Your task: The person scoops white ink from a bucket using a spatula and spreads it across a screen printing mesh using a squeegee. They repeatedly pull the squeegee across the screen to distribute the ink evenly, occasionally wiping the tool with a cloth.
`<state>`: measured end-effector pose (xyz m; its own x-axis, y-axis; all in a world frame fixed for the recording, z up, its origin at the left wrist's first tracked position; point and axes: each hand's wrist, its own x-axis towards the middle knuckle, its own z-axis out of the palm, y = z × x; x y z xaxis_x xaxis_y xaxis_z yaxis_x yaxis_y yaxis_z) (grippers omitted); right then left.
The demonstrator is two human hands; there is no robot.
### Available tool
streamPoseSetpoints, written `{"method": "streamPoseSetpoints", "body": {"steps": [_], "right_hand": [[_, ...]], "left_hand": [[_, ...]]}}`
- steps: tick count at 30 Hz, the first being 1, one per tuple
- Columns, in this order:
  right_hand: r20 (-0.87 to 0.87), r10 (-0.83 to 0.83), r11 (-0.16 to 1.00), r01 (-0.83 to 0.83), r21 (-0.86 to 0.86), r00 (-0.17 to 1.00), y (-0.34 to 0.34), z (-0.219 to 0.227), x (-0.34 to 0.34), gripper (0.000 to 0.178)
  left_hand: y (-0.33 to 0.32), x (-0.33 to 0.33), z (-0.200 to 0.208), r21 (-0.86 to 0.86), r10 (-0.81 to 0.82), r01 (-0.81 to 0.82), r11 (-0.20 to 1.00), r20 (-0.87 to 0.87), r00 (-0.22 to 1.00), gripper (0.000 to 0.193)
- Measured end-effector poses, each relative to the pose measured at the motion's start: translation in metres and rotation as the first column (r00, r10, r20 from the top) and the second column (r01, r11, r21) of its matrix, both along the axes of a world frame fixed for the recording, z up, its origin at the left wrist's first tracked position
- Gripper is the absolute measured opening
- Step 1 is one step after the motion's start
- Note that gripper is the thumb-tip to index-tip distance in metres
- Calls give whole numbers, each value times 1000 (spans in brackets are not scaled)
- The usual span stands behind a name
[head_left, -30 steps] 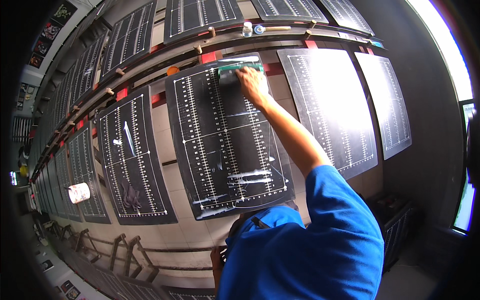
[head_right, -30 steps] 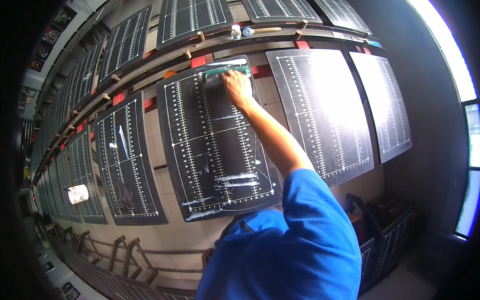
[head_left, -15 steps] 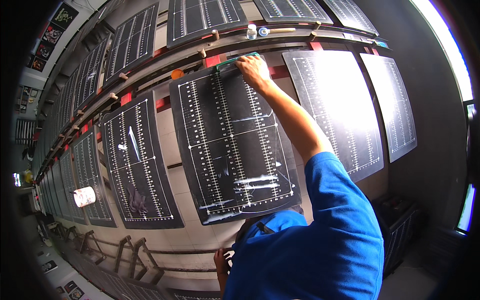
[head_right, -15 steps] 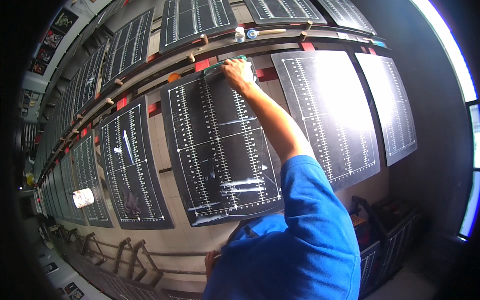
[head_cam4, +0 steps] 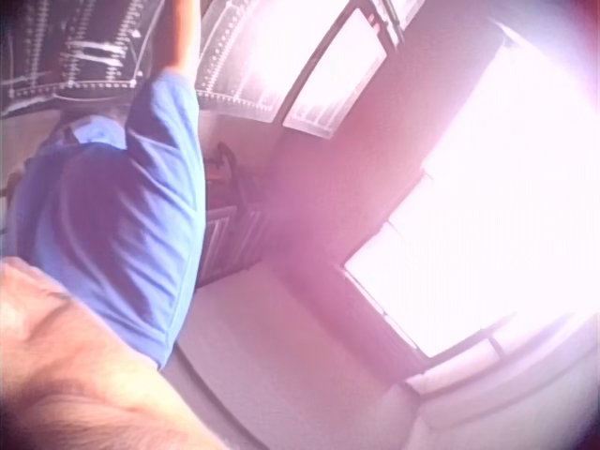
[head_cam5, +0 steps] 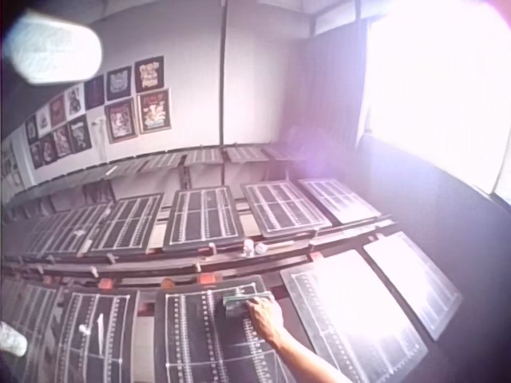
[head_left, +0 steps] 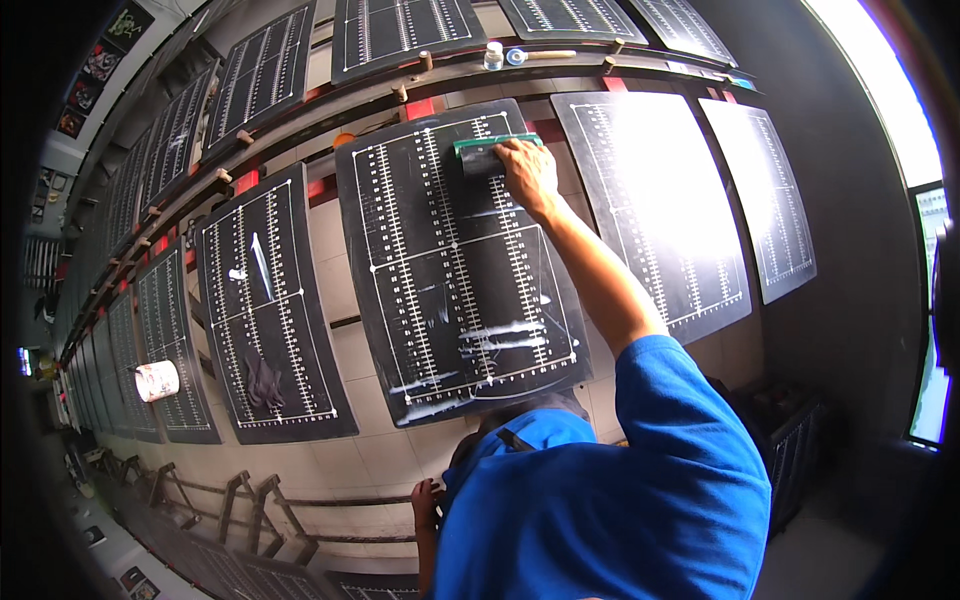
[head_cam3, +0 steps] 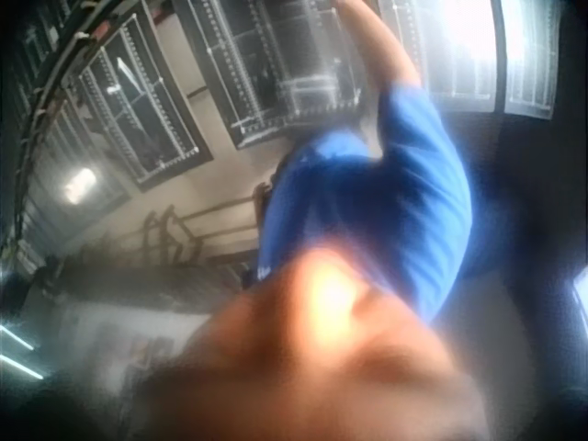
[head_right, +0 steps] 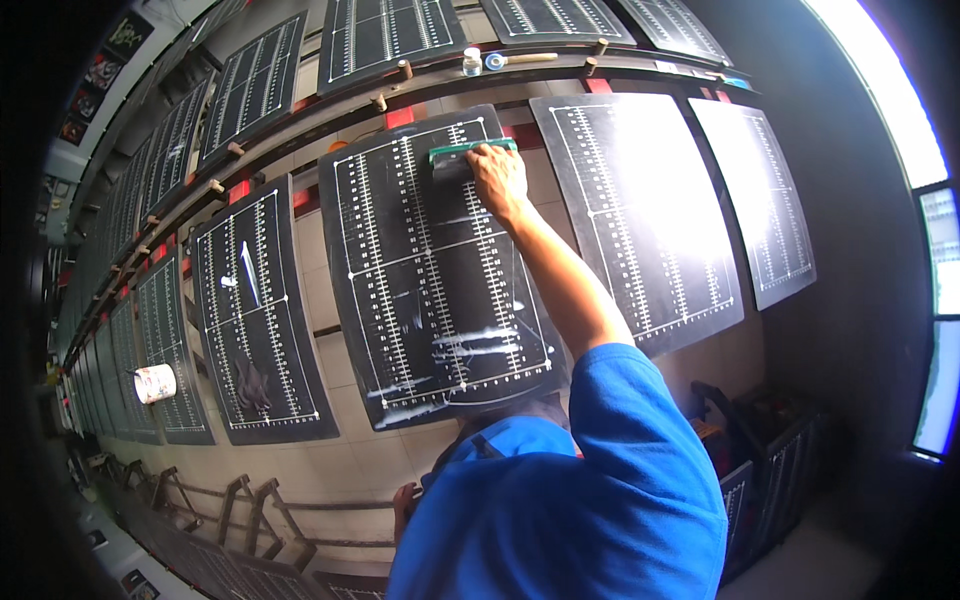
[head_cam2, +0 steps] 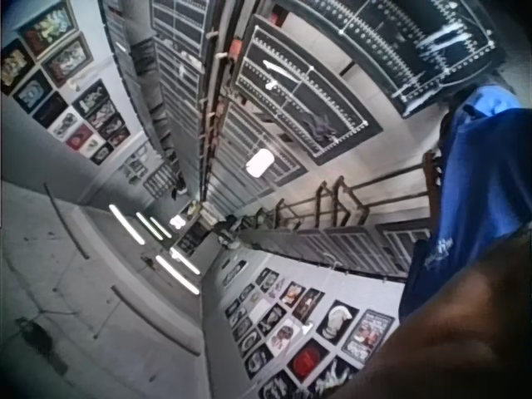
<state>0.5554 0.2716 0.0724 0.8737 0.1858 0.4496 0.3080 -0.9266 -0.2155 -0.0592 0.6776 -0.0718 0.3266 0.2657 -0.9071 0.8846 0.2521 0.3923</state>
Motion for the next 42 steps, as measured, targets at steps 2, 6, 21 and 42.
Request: {"method": "streamPoseSetpoints", "body": {"steps": [2,6,21,42], "right_hand": [[-44,-11,1000,11,-2,999,5,6,-37,28],[-134,-40,999,40,0,990,12,20,-114,39],[-249,-201,980,196,-45,947,55,38,-392,47],[-232,-290,944,318,92,928,82,47,-348,47]], "left_hand": [[4,3,-4,19,-86,85,996,63,994,43],[29,12,-12,-17,-173,176,984,104,979,40],[93,6,-38,43,-362,360,932,144,921,37],[178,-36,-48,188,-474,446,875,147,868,45]]}}
